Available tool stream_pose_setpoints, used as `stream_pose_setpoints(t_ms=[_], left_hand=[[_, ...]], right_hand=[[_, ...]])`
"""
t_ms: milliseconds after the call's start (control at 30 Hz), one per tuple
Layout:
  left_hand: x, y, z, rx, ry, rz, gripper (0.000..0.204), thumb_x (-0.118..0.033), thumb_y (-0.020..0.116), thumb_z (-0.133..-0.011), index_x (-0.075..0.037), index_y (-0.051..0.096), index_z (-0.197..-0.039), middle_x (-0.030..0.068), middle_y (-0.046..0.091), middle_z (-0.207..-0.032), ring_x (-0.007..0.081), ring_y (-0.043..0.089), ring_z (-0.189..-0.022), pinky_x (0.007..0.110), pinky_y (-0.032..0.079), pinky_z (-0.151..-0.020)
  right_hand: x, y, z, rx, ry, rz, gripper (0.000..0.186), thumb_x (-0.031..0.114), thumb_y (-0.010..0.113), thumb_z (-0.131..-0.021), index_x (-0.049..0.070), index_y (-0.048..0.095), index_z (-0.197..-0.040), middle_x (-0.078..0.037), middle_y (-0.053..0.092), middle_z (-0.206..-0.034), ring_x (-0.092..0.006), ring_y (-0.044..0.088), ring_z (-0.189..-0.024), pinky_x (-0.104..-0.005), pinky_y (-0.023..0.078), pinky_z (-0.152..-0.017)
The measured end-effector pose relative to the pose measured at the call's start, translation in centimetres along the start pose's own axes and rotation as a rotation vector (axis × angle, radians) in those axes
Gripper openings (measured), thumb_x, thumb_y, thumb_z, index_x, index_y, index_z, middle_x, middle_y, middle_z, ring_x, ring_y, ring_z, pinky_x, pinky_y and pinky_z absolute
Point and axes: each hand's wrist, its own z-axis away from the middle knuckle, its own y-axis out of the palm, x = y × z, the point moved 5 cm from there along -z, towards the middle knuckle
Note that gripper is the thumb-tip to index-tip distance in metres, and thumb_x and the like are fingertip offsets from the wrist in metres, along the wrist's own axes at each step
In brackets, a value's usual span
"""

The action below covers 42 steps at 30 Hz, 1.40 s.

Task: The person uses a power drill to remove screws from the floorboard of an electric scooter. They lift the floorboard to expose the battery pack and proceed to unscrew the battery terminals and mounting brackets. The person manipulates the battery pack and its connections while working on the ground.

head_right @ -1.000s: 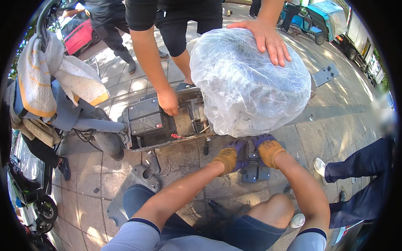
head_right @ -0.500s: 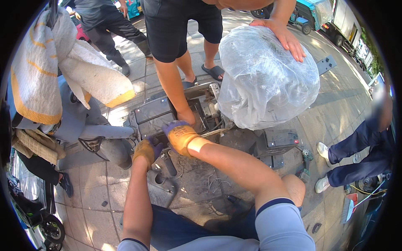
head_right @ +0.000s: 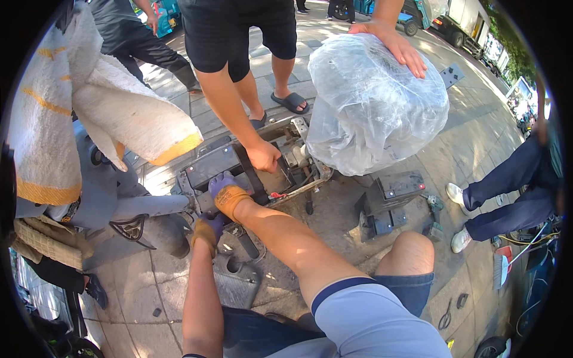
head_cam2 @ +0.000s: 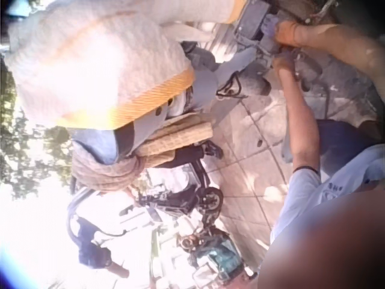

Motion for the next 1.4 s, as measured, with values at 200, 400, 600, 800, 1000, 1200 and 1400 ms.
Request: stream_pose_setpoints(t_ms=[200, 400, 600, 800, 1000, 1200, 1400], left_hand=[[2.3, 2.2, -2.4, 0.115, -0.007, 0.347, 0.045, -0.033, 0.077, -0.092, 0.005, 0.072, -0.114, 0.0123, 0.076, -0.097, 0.0181, 0.07, -0.073, 0.031, 0.055, -0.06], [1.4, 2.8, -0.9, 0.218, -0.21, 0.815, 0.034, -0.028, 0.07, -0.099, -0.005, 0.068, -0.124, 0.0082, 0.076, -0.109, 0.0197, 0.069, -0.089, 0.035, 0.057, -0.079], [1.2, 4.2, -1.3, 0.288, -0.398, 1.363, 0.032, -0.02, 0.052, -0.106, -0.001, 0.066, -0.127, 0.0176, 0.072, -0.125, 0.0346, 0.069, -0.114, 0.05, 0.055, -0.105], [1.0, 7.2, -3.8, 0.378, -0.4, 1.767, 0.04, -0.012, 0.048, -0.102, 0.005, 0.06, -0.136, 0.0243, 0.066, -0.138, 0.0391, 0.063, -0.129, 0.054, 0.049, -0.115], [0.5, 8.9, -6.9, 0.443, -0.161, 1.867, 0.05, -0.016, 0.041, -0.1, 0.003, 0.056, -0.144, 0.0212, 0.059, -0.149, 0.0387, 0.056, -0.138, 0.053, 0.043, -0.12], [-1.5, 9.9, -5.5, 0.388, -0.201, 1.912, 0.046, -0.017, 0.04, -0.104, 0.002, 0.059, -0.141, 0.0192, 0.062, -0.146, 0.0358, 0.059, -0.135, 0.051, 0.046, -0.118], [-5.0, 10.1, -3.4, 0.425, -0.173, 1.894, 0.04, -0.012, 0.044, -0.103, 0.004, 0.061, -0.135, 0.0189, 0.067, -0.137, 0.0359, 0.062, -0.13, 0.051, 0.05, -0.112]], right_hand=[[-0.2, 3.0, 0.0, -0.165, 0.054, 0.113, 0.047, 0.019, 0.07, -0.095, 0.007, 0.061, -0.14, -0.01, 0.068, -0.13, -0.0291, 0.062, -0.121, -0.0515, 0.045, -0.1], [-0.7, 1.7, 0.3, -0.106, 0.009, -0.034, 0.051, 0.019, 0.067, -0.097, 0.007, 0.056, -0.146, -0.013, 0.066, -0.134, -0.0314, 0.063, -0.124, -0.0513, 0.045, -0.101], [-1.5, -0.2, 1.1, -0.152, -0.048, -0.173, 0.036, 0.021, 0.061, -0.099, 0.005, 0.065, -0.132, -0.015, 0.071, -0.127, -0.031, 0.068, -0.117, -0.0449, 0.05, -0.098], [-1.4, 0.0, 1.7, -0.13, -0.079, -0.068, 0.042, 0.022, 0.06, -0.1, 0.006, 0.06, -0.139, -0.012, 0.068, -0.132, -0.0283, 0.065, -0.121, -0.0433, 0.048, -0.098], [-1.0, -0.2, 0.7, -0.041, -0.132, -0.025, 0.05, 0.024, 0.062, -0.098, 0.006, 0.056, -0.145, -0.012, 0.066, -0.136, -0.0291, 0.063, -0.125, -0.0458, 0.047, -0.1], [-2.0, -0.3, 1.2, -0.004, -0.131, -0.03, 0.045, 0.02, 0.063, -0.097, 0.007, 0.061, -0.14, -0.011, 0.067, -0.136, -0.029, 0.063, -0.127, -0.0456, 0.047, -0.102], [-5.4, -3.4, 4.3, -0.096, -0.12, 0.042, 0.037, 0.021, 0.067, -0.094, 0.009, 0.07, -0.129, -0.009, 0.071, -0.126, -0.0273, 0.069, -0.117, -0.043, 0.051, -0.093]])
